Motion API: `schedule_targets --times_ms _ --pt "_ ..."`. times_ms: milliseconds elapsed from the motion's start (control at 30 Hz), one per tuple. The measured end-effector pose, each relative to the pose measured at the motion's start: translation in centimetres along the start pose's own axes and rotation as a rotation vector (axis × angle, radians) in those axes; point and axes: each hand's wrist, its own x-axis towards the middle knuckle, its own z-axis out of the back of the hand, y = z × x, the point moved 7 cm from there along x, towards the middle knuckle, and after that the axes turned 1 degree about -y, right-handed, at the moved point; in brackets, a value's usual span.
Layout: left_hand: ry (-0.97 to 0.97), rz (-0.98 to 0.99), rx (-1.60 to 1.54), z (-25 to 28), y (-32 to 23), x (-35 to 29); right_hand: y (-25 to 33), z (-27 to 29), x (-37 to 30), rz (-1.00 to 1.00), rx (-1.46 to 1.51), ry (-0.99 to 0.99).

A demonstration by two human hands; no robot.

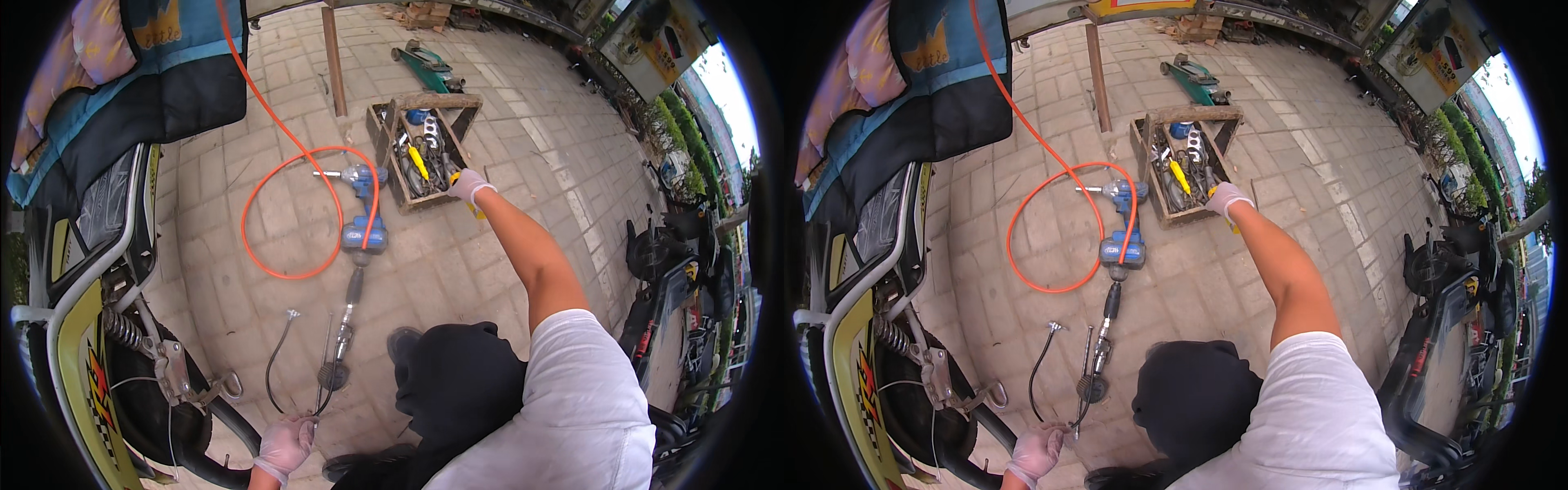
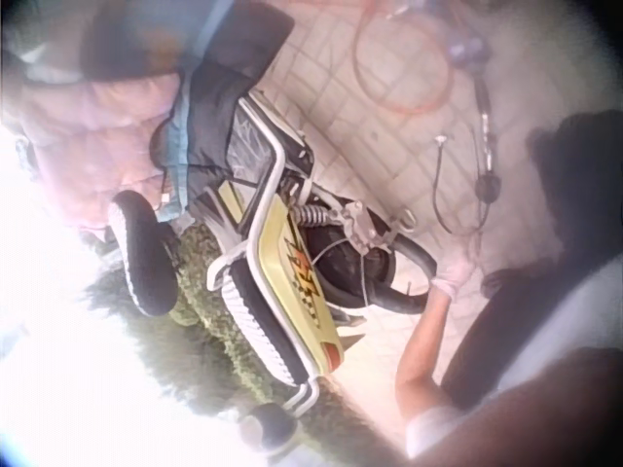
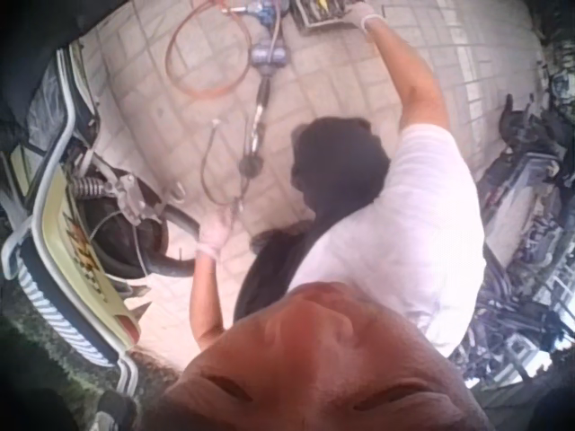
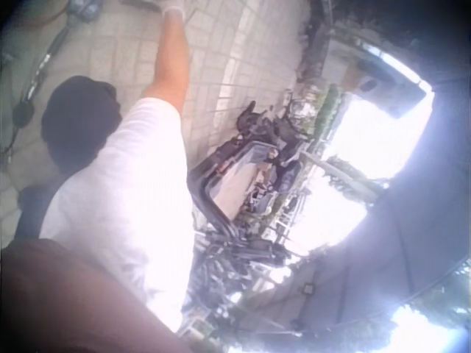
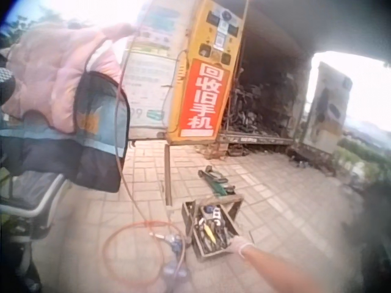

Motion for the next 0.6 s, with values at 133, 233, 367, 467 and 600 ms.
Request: schedule_targets --times_ms 133,233,367,467,600 --pt "-0.354 -0.234 0.479 2.2 -3.7 4.7 7.5 4.3 -3.8 0.075 -0.427 -0.311" --pt "-0.255 -0.116 0.096 1.6 -2.9 9.9 20.8 4.5 -15.3 0.779 0.214 -0.322" --pt "-0.269 -0.045 -0.16 1.9 -4.0 15.3 30.2 -3.7 -28.9 1.454 0.644 -0.073" --pt "-0.681 0.063 -1.148 6.3 -2.2 13.3 31.6 -10.3 -27.6 1.178 0.244 0.317" --pt "-1.156 -0.123 -0.612 9.1 -3.7 10.2 30.7 -12.5 -31.6 1.573 -0.615 0.571"
